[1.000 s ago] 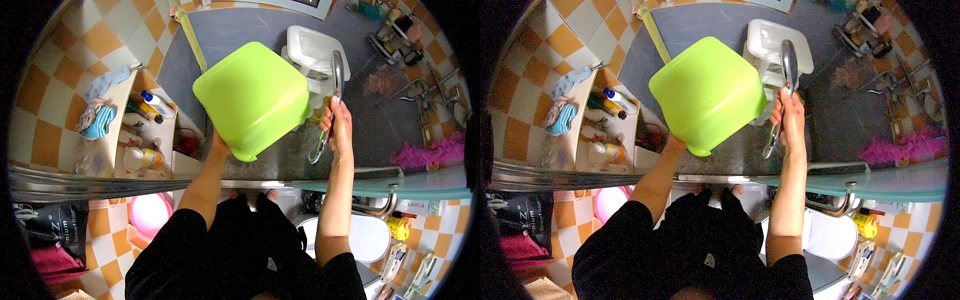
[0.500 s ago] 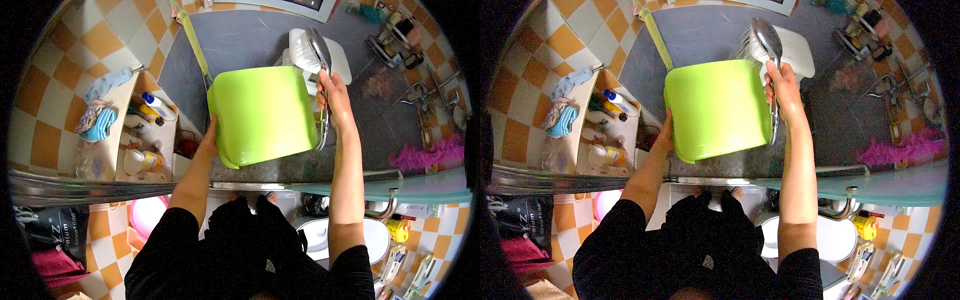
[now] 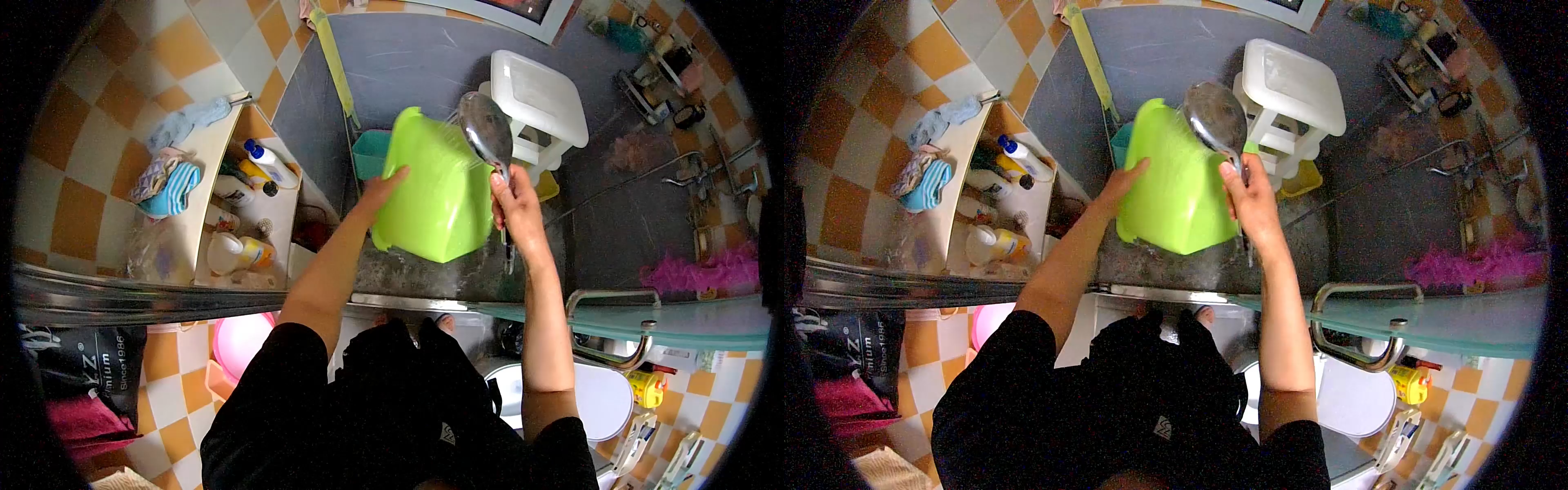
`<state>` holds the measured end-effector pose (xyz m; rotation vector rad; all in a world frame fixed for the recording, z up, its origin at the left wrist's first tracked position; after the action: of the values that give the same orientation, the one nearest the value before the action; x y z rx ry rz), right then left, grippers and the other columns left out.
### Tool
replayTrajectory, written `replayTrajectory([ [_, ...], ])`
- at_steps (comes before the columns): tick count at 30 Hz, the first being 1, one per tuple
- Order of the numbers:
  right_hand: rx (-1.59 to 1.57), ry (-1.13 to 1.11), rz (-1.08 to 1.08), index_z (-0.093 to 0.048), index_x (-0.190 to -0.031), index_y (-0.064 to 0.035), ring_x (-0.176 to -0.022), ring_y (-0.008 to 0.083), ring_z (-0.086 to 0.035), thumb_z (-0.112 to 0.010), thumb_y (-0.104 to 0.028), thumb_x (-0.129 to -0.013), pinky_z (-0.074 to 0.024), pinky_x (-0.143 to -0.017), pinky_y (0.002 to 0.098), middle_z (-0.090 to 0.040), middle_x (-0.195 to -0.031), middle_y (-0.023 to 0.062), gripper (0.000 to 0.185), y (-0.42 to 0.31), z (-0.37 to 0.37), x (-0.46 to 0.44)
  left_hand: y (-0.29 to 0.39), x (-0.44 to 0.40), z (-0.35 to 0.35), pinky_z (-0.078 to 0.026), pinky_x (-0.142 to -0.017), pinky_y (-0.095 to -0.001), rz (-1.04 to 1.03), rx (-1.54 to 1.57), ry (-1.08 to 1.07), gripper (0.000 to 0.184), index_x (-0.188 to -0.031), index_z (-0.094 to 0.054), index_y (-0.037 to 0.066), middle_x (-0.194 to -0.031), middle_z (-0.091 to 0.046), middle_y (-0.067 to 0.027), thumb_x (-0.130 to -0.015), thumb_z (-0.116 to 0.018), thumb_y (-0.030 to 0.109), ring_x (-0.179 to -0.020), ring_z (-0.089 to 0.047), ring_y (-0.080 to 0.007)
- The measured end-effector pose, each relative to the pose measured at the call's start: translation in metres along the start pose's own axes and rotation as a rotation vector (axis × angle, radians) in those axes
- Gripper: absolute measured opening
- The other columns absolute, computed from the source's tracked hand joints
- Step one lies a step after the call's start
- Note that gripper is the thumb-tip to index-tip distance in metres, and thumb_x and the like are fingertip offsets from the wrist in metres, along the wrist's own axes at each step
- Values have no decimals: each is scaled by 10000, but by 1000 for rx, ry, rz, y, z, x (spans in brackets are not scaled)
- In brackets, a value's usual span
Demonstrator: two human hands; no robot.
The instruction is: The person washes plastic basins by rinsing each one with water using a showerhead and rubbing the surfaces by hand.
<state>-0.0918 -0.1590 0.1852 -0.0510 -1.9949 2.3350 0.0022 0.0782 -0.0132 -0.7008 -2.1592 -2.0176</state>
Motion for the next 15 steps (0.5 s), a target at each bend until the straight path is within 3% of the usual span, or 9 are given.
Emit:
replayTrajectory([
  [2,-48,-13,-12,-539,-1111,-81,-482,63,-426,-599,-303,-1002,-354,-419,250,-479,-684,-23,254,-4,-11,7,2,-19,-22,-539,-769,-414,-65,-223,-40,645,-1117,-686,27,-990,-727,-130,-851,-665,614,-890,-701,-250],
  [5,-67,-40,-7,-542,-1111,-80,-484,62,-421,-605,-295,-999,-348,-420,252,-493,-698,-14,250,11,-15,7,42,-12,-61,-538,-758,-425,-262,-819,39,566,-1043,-694,19,-868,-719,-161,-863,-669,555,-806,-705,-289],
  [6,-11,26,-8,-549,-1114,-75,-485,60,-412,-615,-292,-993,-338,-423,254,-517,-719,-7,257,13,-8,10,59,0,-78,-533,-747,-454,-470,-1022,85,493,-1033,-692,52,-866,-705,-191,-865,-668,515,-780,-692,-346],
  [9,11,197,64,-554,-1137,-70,-496,60,-423,-626,-294,-986,-333,-427,250,-533,-732,-9,279,19,20,11,63,32,-113,-524,-727,-494,-726,-1297,-50,432,-1001,-697,91,-872,-704,-182,-863,-656,498,-764,-678,-382],
  [10,26,221,58,-541,-1119,-62,-459,72,-415,-594,-319,-1004,-328,-408,251,-485,-661,-21,287,20,29,12,47,33,-120,-518,-701,-507,-692,-1432,-160,317,-995,-696,118,-823,-690,-166,-872,-638,404,-747,-671,-378],
  [11,51,235,-68,-571,-1142,-61,-622,75,-475,-648,-302,-972,-382,-530,243,-542,-760,-3,305,32,41,14,42,41,-124,-517,-691,-506,-763,-1477,-170,275,-991,-693,120,-804,-681,-162,-873,-627,360,-739,-670,-376],
  [13,167,314,16,-581,-1118,-55,-674,108,-477,-660,-305,-962,-410,-599,269,-550,-779,8,305,45,67,12,23,59,-126,-515,-672,-503,-906,-1565,-195,200,-983,-687,124,-767,-664,-154,-877,-605,272,-724,-669,-371],
  [15,261,347,-87,-577,-1121,-35,-742,138,-512,-654,-334,-960,-441,-677,297,-585,-824,54,348,64,87,20,18,79,-117,-505,-639,-472,-1079,-1560,-136,144,-932,-664,132,-741,-633,-116,-822,-597,197,-726,-659,-329],
])
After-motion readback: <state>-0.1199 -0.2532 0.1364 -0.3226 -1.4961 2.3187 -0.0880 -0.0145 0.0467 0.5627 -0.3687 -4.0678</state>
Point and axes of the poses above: each hand's wrist, its own x-axis away from the middle knuckle, its own z-axis out of the back of the hand, y = z × x, the point moved 10 cm from there along -x, towards the middle knuckle
